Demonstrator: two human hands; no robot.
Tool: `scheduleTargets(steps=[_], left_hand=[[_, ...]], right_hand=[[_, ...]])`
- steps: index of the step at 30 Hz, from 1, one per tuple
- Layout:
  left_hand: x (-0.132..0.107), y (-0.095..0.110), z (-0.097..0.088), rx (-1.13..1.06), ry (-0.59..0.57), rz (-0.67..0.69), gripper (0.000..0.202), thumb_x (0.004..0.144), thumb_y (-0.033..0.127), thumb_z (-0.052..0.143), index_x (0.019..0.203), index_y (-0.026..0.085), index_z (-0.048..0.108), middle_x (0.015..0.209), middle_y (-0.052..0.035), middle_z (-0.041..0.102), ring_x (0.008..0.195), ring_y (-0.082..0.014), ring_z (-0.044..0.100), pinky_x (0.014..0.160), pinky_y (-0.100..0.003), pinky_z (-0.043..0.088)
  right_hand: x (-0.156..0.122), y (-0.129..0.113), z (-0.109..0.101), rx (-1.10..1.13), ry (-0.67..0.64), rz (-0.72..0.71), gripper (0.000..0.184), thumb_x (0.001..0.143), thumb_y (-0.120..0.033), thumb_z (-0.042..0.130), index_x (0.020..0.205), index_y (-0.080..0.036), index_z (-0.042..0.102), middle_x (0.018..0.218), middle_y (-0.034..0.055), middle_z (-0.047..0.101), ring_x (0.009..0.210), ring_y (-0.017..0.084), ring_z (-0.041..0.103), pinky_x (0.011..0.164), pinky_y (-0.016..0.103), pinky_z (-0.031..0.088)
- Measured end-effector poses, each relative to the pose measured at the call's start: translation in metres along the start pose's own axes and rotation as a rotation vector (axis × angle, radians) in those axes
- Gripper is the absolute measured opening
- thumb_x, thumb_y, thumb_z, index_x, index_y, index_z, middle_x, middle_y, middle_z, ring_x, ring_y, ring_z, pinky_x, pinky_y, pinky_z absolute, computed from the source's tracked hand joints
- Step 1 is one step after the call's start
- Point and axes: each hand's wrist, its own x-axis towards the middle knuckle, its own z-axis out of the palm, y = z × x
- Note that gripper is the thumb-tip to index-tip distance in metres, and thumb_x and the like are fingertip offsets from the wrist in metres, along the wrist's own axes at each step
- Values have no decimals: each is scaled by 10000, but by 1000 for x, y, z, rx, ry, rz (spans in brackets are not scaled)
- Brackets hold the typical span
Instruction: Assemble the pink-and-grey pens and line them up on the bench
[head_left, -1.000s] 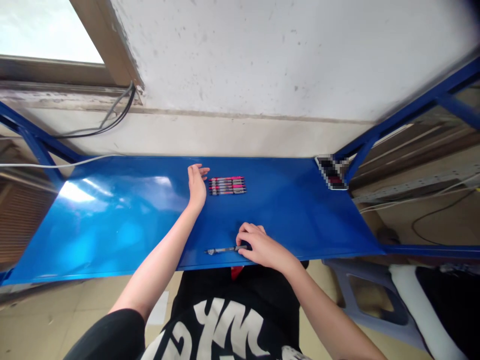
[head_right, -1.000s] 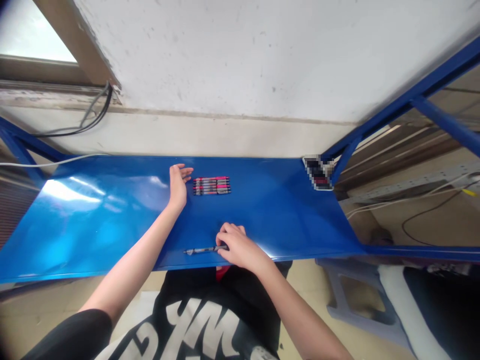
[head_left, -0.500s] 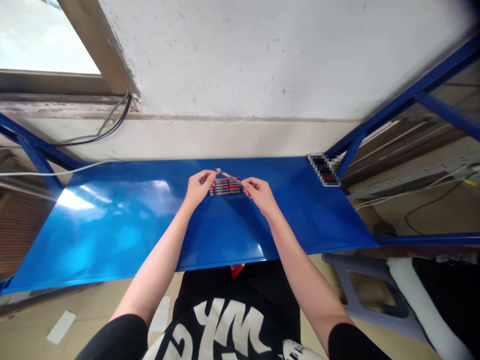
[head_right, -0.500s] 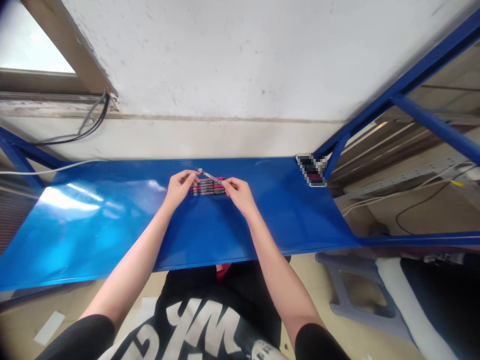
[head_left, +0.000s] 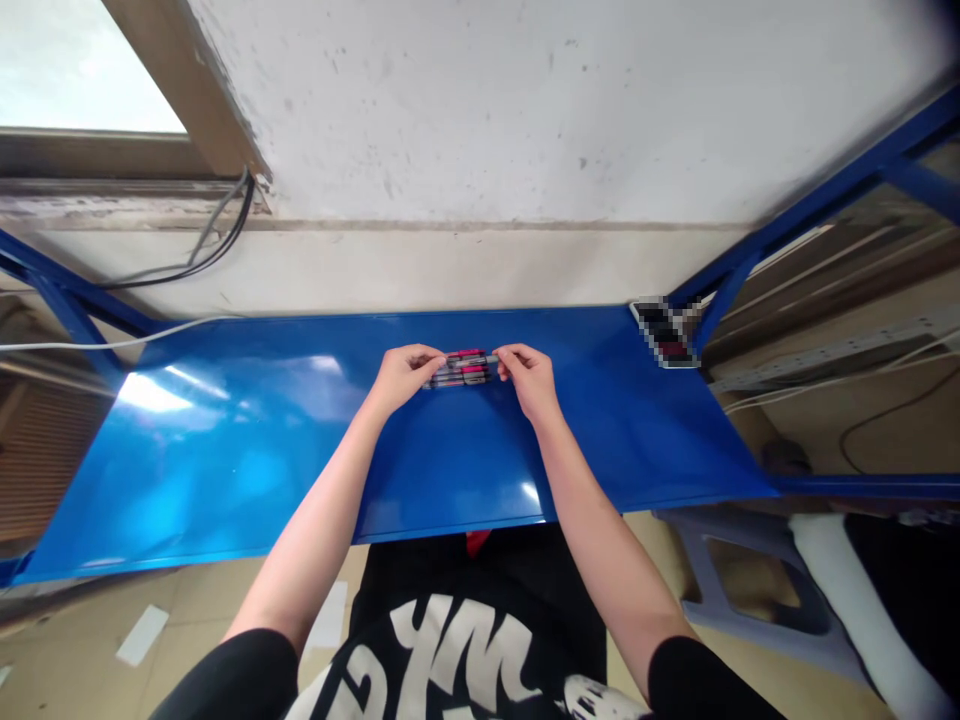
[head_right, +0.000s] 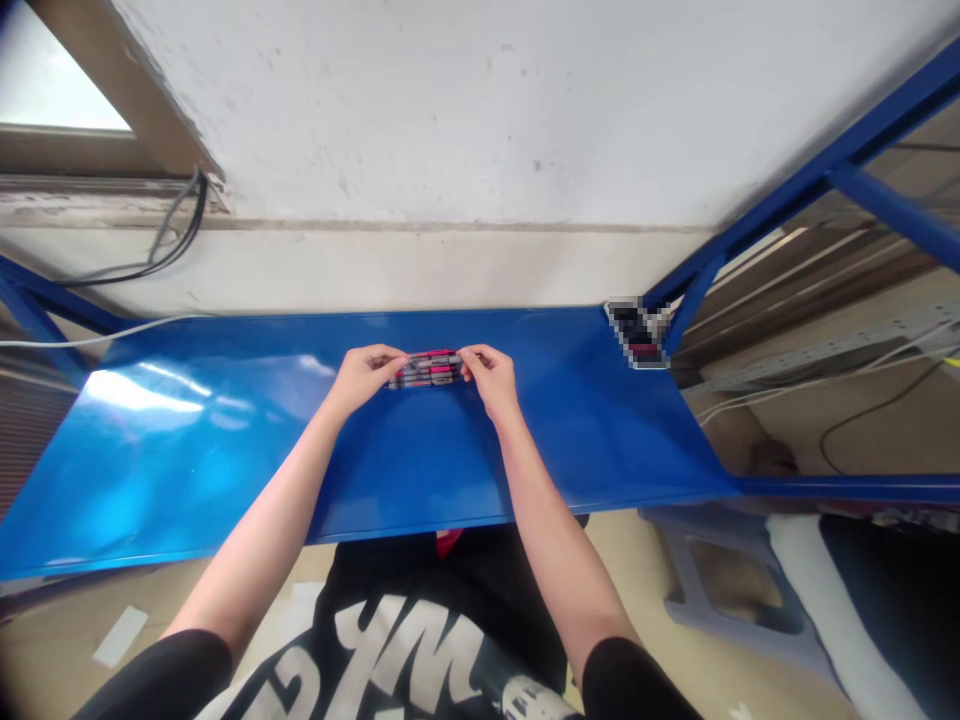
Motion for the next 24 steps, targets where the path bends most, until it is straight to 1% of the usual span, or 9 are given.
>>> scheduleTargets(steps=[3,6,10,12,15,17,20,24], left_hand=[[-1,0,4,63,2,34,245,885,407,678,894,192,795,809,-65,778,704,-203,694,656,-323,551],[-2,2,5,88,-16,53,253,871,426,698,907,197,798,794,-60,774,677,-198,684,636,-315,542],[-2,4,5,129,2,80,230,864,412,702,891,205,799,797,-62,773,674,-195,675,642,-316,540],[-2,4,5,130,-6,80,243,872,418,692,918,206,800,807,-63,771,678,-193,672,644,-315,539],[-2,3,5,146,-27,98,276,840,428,738,991,206,801,810,-57,759,675,-188,659,647,-312,534],[-2,1,5,194,-28,139,276,832,421,753,1003,211,805,809,-55,747,674,-187,646,662,-318,531],[-1,1,4,259,-25,195,235,884,403,703,999,226,808,842,-64,752,710,-199,653,711,-340,535],[-1,0,2,283,-36,216,238,925,401,658,1019,237,802,903,-73,770,754,-209,674,766,-354,541]], right_hand=[[0,3,-1,19,60,17,289,818,-507,745,828,-219,720,623,-18,623,546,137,546,550,283,452],[0,3,0,41,45,30,315,818,-531,746,814,-219,704,622,-17,627,534,133,548,547,283,455],[0,5,2,7,19,45,364,831,-585,721,783,-228,667,615,-18,623,516,133,541,544,289,458],[0,5,3,-7,21,47,383,831,-605,712,777,-231,654,612,-18,624,511,134,540,544,290,459],[-1,5,4,-6,38,55,394,819,-612,722,763,-230,643,614,-15,633,507,132,544,537,285,454],[-1,5,4,8,42,56,389,812,-601,735,761,-226,645,617,-13,642,503,128,543,530,279,447],[-1,6,5,18,28,46,371,808,-582,744,781,-221,660,628,-12,655,512,125,550,538,274,453],[-1,8,6,0,20,39,364,811,-577,736,796,-220,664,632,-15,658,524,125,556,547,269,462]])
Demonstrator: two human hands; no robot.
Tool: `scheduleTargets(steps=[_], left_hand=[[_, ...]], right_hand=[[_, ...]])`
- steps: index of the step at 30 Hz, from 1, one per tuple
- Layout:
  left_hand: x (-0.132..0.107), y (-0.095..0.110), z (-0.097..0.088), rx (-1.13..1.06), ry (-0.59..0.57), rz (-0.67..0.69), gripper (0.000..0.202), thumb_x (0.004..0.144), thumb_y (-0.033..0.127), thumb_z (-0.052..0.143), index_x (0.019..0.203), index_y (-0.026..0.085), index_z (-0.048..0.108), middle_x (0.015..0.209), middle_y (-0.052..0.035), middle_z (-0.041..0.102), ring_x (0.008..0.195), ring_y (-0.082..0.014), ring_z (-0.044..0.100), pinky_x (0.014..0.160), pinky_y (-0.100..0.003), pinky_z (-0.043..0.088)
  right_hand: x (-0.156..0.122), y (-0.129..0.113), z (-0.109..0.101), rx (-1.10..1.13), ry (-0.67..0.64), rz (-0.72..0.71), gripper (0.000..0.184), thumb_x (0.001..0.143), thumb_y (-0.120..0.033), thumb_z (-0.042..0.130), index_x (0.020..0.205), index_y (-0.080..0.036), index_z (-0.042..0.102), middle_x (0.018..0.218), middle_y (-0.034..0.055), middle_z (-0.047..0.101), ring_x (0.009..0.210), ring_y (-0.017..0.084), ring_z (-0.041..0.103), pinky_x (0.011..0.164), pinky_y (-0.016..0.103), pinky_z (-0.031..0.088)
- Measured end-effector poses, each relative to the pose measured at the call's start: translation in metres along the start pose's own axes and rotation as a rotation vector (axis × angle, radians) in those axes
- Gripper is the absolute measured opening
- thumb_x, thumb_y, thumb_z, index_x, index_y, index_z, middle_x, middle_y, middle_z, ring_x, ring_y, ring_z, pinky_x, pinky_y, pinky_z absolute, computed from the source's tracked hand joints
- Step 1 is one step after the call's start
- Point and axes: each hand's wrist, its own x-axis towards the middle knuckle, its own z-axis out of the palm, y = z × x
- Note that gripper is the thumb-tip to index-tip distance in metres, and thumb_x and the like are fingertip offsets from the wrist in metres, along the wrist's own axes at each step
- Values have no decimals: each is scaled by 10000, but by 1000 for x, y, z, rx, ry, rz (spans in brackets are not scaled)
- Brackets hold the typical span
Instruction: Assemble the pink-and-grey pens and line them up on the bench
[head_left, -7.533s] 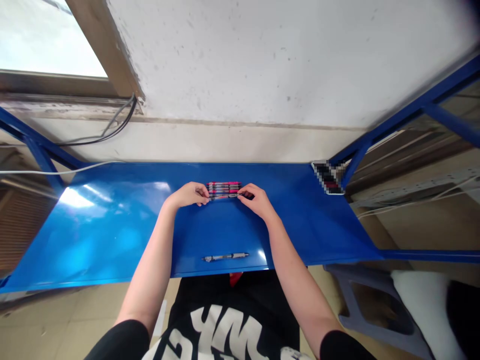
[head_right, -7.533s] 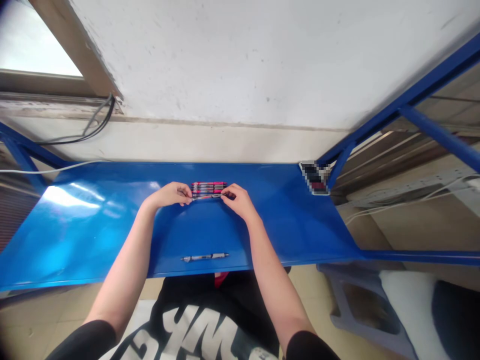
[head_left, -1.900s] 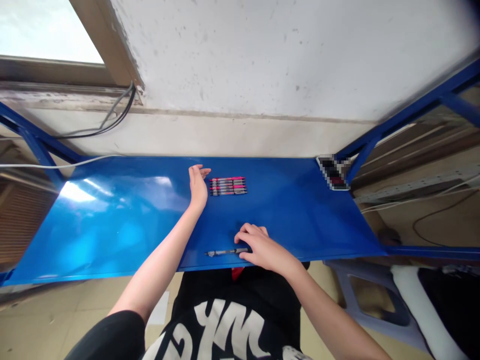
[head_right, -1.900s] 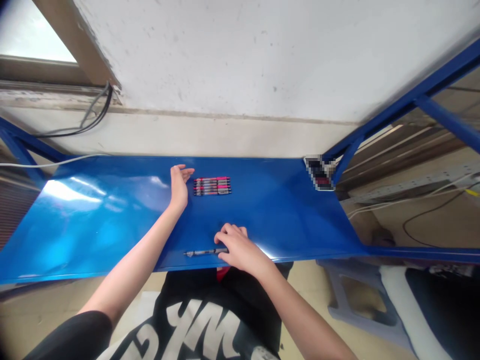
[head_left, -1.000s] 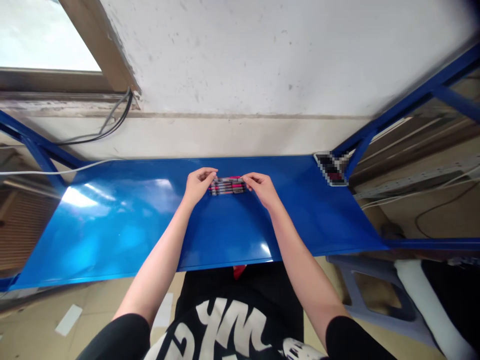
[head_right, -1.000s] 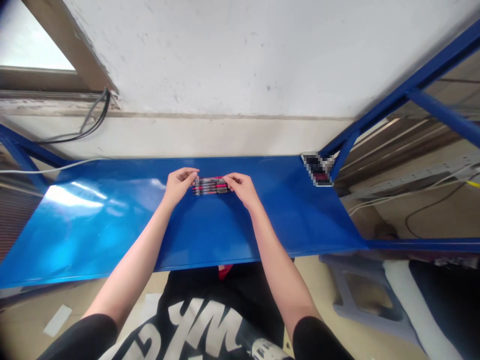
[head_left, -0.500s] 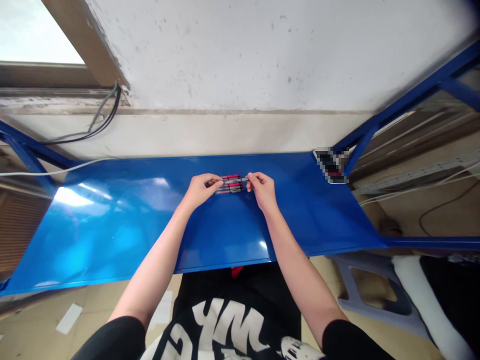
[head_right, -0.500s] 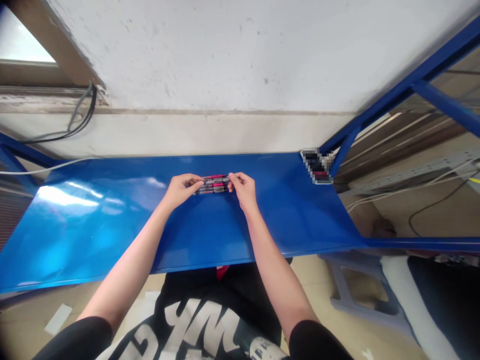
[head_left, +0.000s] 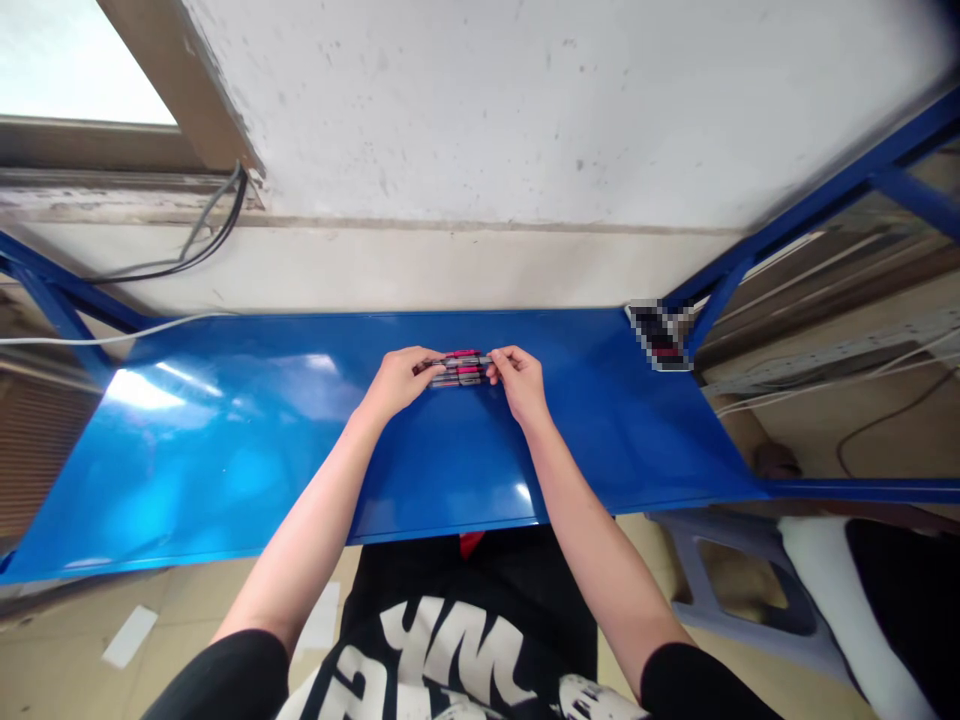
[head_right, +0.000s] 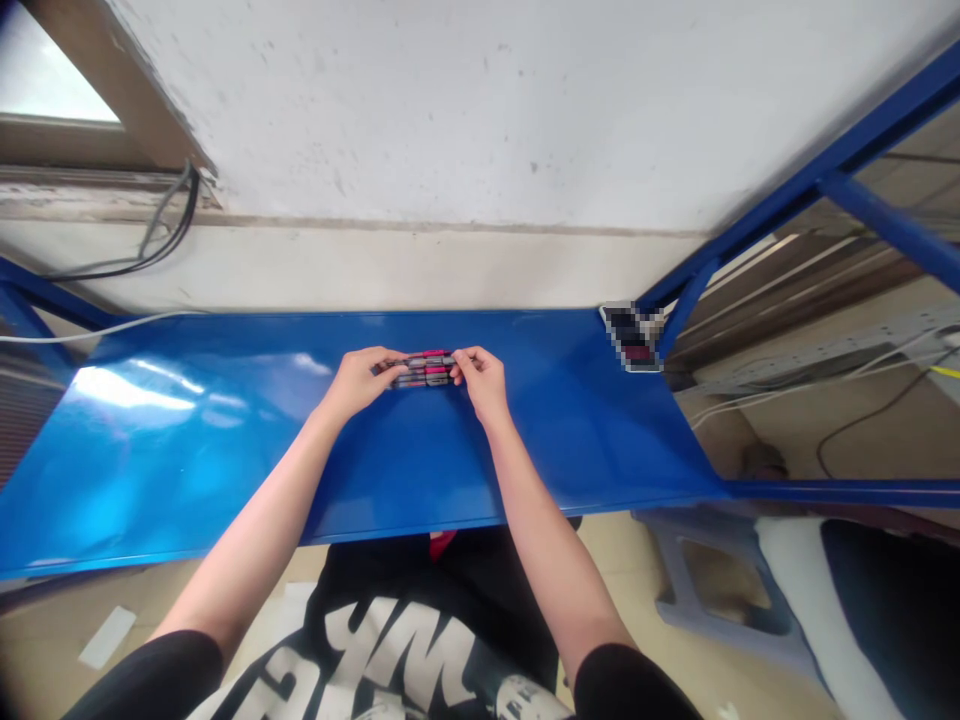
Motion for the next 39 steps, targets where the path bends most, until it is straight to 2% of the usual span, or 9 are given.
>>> scheduleTargets(steps=[7,21,25,30,32,35,37,39], left_hand=[[-1,0,0,46,-5,50,262,924,432,674,1056,241,795,797,-47,708,693,-186,629,711,-322,526],[-3,-7,1,5,-25,39,216,959,329,652,1111,243,778,1052,-84,781,923,-240,725,894,-370,559],[-2,-3,0,16,-32,42,205,960,322,650,1093,230,777,1035,-78,790,912,-230,733,869,-338,555],[-2,5,-4,79,-65,-2,271,1001,364,581,974,189,786,865,-57,790,757,-200,718,765,-303,541],[-1,6,-5,94,-52,15,276,998,370,585,958,183,785,905,-64,795,802,-204,726,778,-301,544],[-2,3,-3,98,5,55,262,1004,345,574,1062,182,771,1042,-82,791,913,-208,729,841,-311,548],[-2,1,-2,90,35,67,269,988,343,608,1151,179,746,1050,-85,783,868,-191,718,817,-309,550],[-2,0,0,90,33,77,275,956,359,666,1148,179,744,984,-74,776,775,-171,689,755,-298,542]], right_hand=[[1,3,-2,-28,-21,4,397,839,-616,697,759,-235,616,612,-29,618,494,120,517,521,268,427],[2,3,-3,78,-68,-21,348,851,-552,733,769,-227,641,606,-33,616,501,110,510,516,258,394],[3,5,-3,92,-67,-23,349,847,-552,742,773,-225,646,601,-34,614,501,108,508,511,255,394],[4,7,-3,144,-85,-41,325,818,-538,783,850,-228,691,659,-23,653,568,116,553,578,261,453],[5,8,-2,162,-100,-44,316,819,-531,787,878,-233,702,674,-23,660,584,118,563,594,263,464],[4,9,-1,181,-114,-38,304,816,-520,795,898,-239,712,693,-20,674,594,121,575,609,268,479],[4,9,-1,176,-111,-32,301,810,-517,800,896,-240,715,701,-17,683,595,125,579,611,274,487],[4,8,0,161,-107,-29,299,809,-514,799,892,-240,715,701,-14,687,595,129,582,613,278,492]])
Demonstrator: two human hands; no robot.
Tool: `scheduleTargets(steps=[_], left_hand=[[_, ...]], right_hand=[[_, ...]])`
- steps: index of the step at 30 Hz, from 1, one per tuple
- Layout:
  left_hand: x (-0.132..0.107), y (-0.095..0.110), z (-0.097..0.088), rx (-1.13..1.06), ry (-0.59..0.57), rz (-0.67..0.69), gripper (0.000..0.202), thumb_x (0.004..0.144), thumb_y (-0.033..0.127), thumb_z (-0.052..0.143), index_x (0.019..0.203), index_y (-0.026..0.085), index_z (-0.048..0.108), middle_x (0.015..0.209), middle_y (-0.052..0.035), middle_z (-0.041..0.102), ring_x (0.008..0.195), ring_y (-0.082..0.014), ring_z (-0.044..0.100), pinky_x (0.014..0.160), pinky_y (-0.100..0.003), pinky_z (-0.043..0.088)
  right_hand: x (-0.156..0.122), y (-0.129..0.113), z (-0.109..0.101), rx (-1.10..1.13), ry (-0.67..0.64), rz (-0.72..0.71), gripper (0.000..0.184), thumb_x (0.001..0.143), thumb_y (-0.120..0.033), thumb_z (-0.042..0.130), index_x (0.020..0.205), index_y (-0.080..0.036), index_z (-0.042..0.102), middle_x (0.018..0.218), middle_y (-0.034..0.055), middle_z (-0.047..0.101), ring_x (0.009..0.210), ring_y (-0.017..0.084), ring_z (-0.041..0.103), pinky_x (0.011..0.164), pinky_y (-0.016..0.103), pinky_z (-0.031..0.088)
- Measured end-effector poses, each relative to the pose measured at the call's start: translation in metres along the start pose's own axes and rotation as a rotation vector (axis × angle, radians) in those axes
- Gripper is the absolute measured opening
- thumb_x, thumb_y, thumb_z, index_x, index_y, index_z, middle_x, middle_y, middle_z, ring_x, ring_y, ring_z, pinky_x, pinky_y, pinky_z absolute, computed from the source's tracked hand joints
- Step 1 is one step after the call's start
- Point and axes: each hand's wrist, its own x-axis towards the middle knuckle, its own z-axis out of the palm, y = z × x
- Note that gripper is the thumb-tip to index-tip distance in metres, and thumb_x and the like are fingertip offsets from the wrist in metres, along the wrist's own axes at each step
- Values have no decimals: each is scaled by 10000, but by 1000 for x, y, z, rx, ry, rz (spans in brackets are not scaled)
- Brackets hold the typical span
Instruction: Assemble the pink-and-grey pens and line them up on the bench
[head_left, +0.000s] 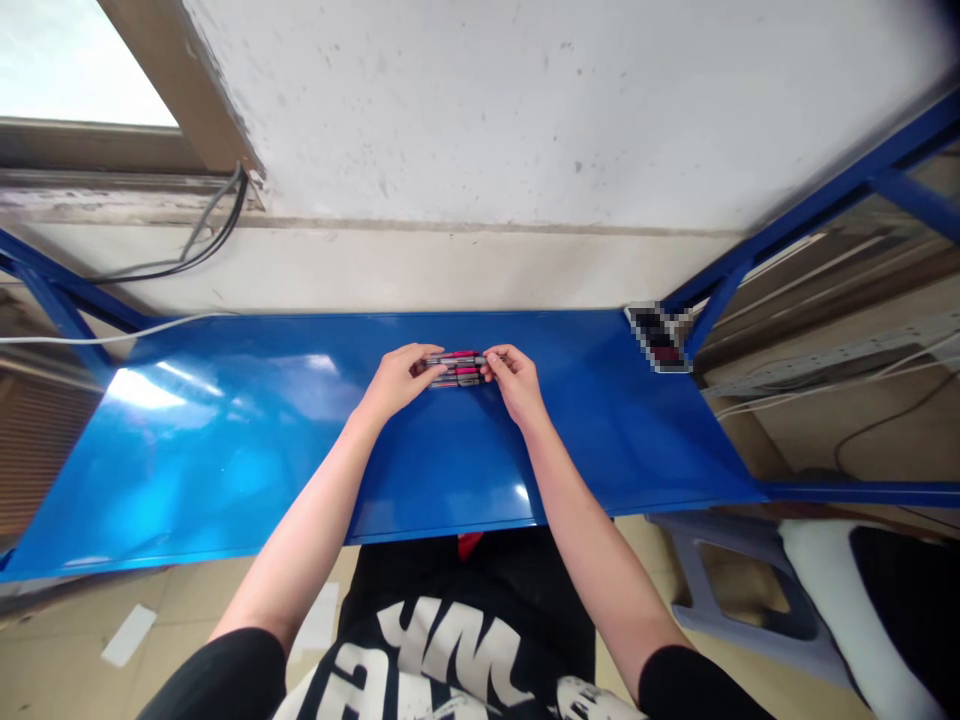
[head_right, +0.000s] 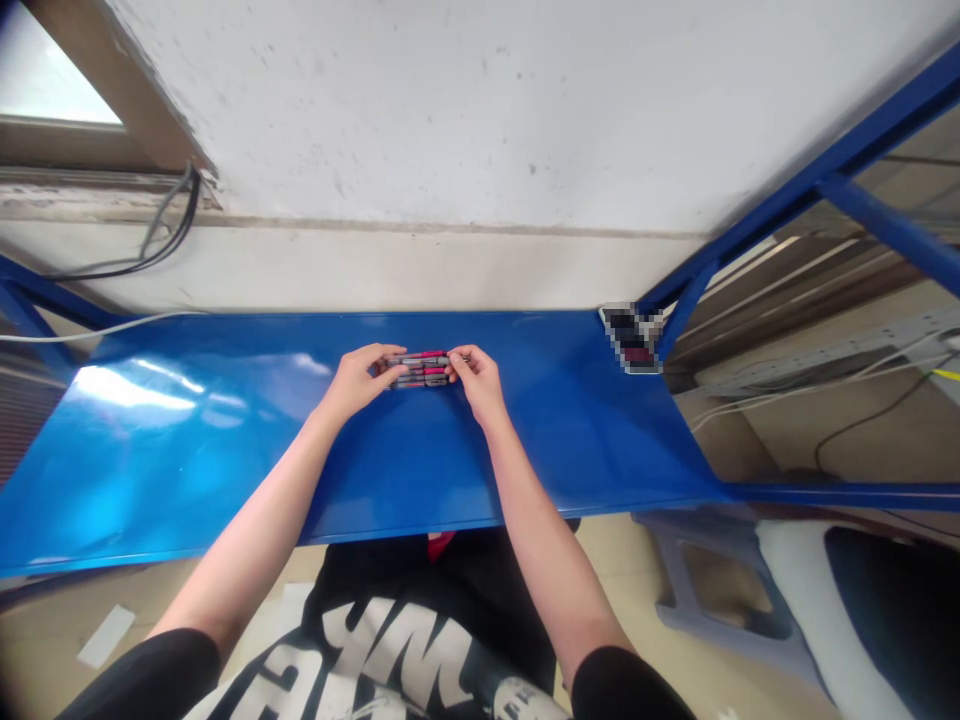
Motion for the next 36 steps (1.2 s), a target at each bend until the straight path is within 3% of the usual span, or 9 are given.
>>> scheduleTargets(steps=[4,9,13,15,18,23,27,29,36], left_hand=[[0,1,-1,-3,-14,5,228,969,368,648,1020,184,772,930,-66,774,774,-175,684,747,-298,524],[0,5,-3,33,-46,-29,361,1022,381,533,849,167,767,813,-65,755,724,-178,674,721,-300,508],[0,6,-1,-32,-32,-84,274,943,403,661,1063,175,755,911,-57,774,738,-172,677,715,-286,522],[0,5,0,-36,-17,-98,270,912,400,701,1057,176,746,890,-49,767,718,-167,665,694,-278,515],[1,5,-1,14,-24,-76,230,965,375,625,931,177,738,840,-44,753,716,-164,650,698,-279,494],[1,3,-3,93,-58,-27,444,1036,397,498,692,173,667,679,-33,665,634,-150,586,650,-287,439],[0,-1,-1,16,-27,-57,254,940,427,675,920,182,737,816,-36,727,688,-153,620,672,-275,476],[-1,-2,0,-10,-24,-64,276,872,437,759,990,189,738,865,-37,742,709,-156,634,683,-270,495],[1,4,-2,70,-59,-54,301,991,406,583,827,185,706,792,-42,727,697,-165,627,684,-284,463]], right_hand=[[1,0,0,-24,7,1,287,814,-502,790,889,-237,711,710,-10,692,601,132,592,630,284,505],[0,2,-1,-34,9,-10,268,822,-484,784,904,-240,711,741,-5,702,645,144,626,669,294,528],[0,2,-1,-59,17,-1,274,822,-491,777,907,-240,707,755,1,708,647,151,631,674,306,539],[0,1,0,-73,17,2,276,820,-493,775,903,-239,706,753,4,709,650,156,633,679,312,545],[-1,-1,1,-74,10,1,272,818,-488,776,904,-239,707,752,7,711,668,163,646,698,319,553],[-3,-3,2,-95,-3,2,271,822,-487,770,916,-241,708,757,3,709,681,168,653,719,329,560],[-3,-3,2,-84,5,1,265,818,-481,770,910,-240,705,762,1,710,662,160,643,704,320,551],[-2,-3,2,-90,10,7,275,817,-487,767,913,-238,704,764,2,711,665,162,644,704,321,551],[-5,-6,4,-93,-3,-3,251,824,-465,767,908,-236,704,777,1,704,686,159,636,725,319,542]])
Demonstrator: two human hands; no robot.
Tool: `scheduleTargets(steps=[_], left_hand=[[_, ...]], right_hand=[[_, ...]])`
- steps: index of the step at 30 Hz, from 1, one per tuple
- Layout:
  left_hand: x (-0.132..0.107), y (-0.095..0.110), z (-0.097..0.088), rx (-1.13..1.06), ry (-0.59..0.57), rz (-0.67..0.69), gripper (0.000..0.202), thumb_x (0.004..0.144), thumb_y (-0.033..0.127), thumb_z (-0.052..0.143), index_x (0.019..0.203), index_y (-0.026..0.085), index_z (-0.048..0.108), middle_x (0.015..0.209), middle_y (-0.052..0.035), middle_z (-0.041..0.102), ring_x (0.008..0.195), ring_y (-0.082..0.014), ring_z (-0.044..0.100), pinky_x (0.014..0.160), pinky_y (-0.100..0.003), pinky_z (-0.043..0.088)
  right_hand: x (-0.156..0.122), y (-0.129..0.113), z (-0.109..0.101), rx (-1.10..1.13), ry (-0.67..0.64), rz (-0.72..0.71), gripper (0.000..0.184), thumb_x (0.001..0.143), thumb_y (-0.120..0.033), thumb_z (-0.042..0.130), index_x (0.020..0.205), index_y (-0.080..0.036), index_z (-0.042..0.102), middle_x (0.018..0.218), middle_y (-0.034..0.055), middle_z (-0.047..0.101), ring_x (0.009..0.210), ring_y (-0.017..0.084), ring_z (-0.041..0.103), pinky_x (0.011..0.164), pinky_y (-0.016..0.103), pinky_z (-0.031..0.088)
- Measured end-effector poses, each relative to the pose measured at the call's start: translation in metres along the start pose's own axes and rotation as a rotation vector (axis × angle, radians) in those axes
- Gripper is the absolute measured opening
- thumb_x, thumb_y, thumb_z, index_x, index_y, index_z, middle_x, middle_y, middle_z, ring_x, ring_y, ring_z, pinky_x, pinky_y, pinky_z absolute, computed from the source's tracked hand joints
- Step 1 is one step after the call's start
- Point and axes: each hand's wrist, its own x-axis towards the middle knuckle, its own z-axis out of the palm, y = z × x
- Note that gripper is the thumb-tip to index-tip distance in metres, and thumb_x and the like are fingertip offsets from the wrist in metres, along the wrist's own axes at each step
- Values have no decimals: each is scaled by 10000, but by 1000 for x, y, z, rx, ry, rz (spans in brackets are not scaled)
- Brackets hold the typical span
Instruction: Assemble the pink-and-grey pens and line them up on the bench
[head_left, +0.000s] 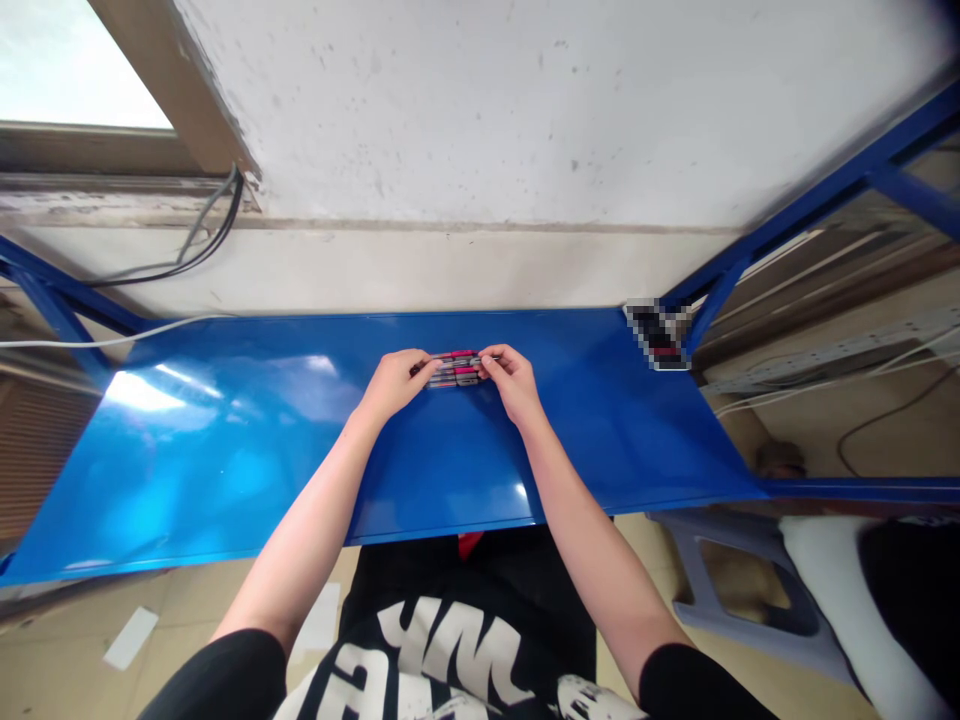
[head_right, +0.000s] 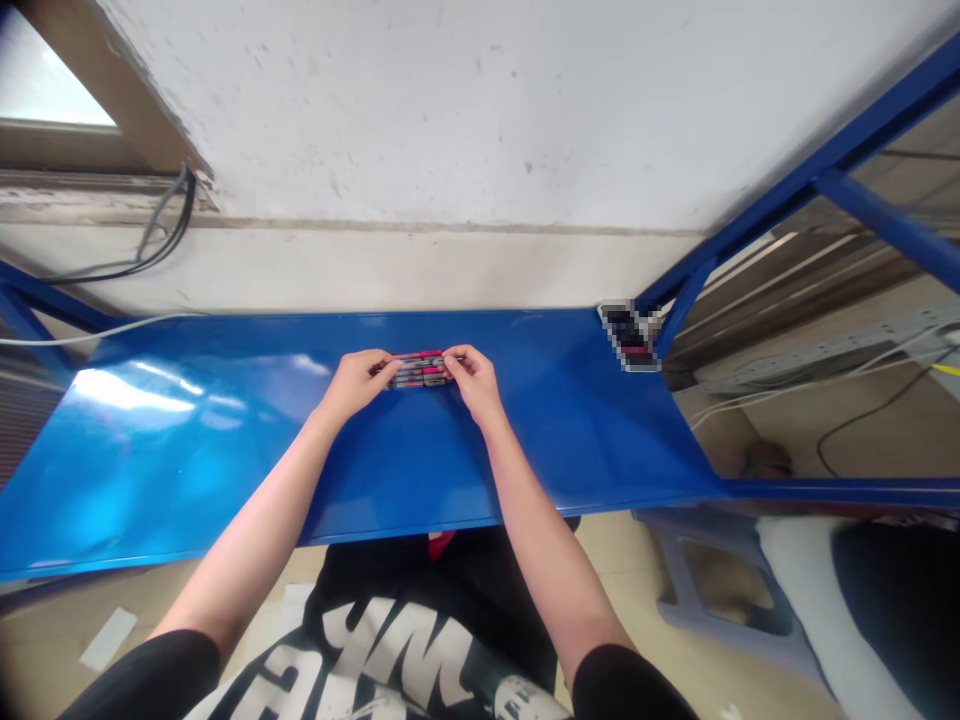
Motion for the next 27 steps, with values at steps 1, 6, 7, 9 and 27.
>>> scheduleTargets(steps=[1,6,7,9,27], left_hand=[[0,1,-1,22,2,-3,326,998,400,562,790,183,689,754,-38,708,676,-164,613,665,-285,446],[1,5,-2,97,4,-27,467,1026,396,468,619,192,570,601,-23,596,582,-159,536,591,-296,367],[1,5,-2,96,1,-36,479,1029,399,461,608,193,564,595,-24,595,575,-160,532,586,-297,363],[1,4,-2,87,-3,-60,507,1035,412,450,593,192,568,592,-29,607,566,-162,537,586,-299,361],[0,-3,1,-16,-3,-98,361,981,453,578,743,188,639,609,15,601,579,-137,524,598,-266,369]], right_hand=[[0,0,0,-7,-5,-6,247,828,-463,766,909,-238,702,781,0,700,690,159,632,726,319,540],[-1,1,3,-29,-39,-39,243,826,-458,766,899,-245,676,881,10,709,719,160,615,727,318,538],[-2,1,4,-26,-48,-45,238,824,-452,766,889,-244,670,924,17,717,734,160,617,734,318,540],[-2,-1,5,-21,-55,-49,229,822,-437,767,883,-243,661,975,26,722,763,165,625,747,321,545],[-2,-5,4,14,-34,-46,167,815,-347,764,892,-243,658,984,27,724,772,161,632,739,319,539]])
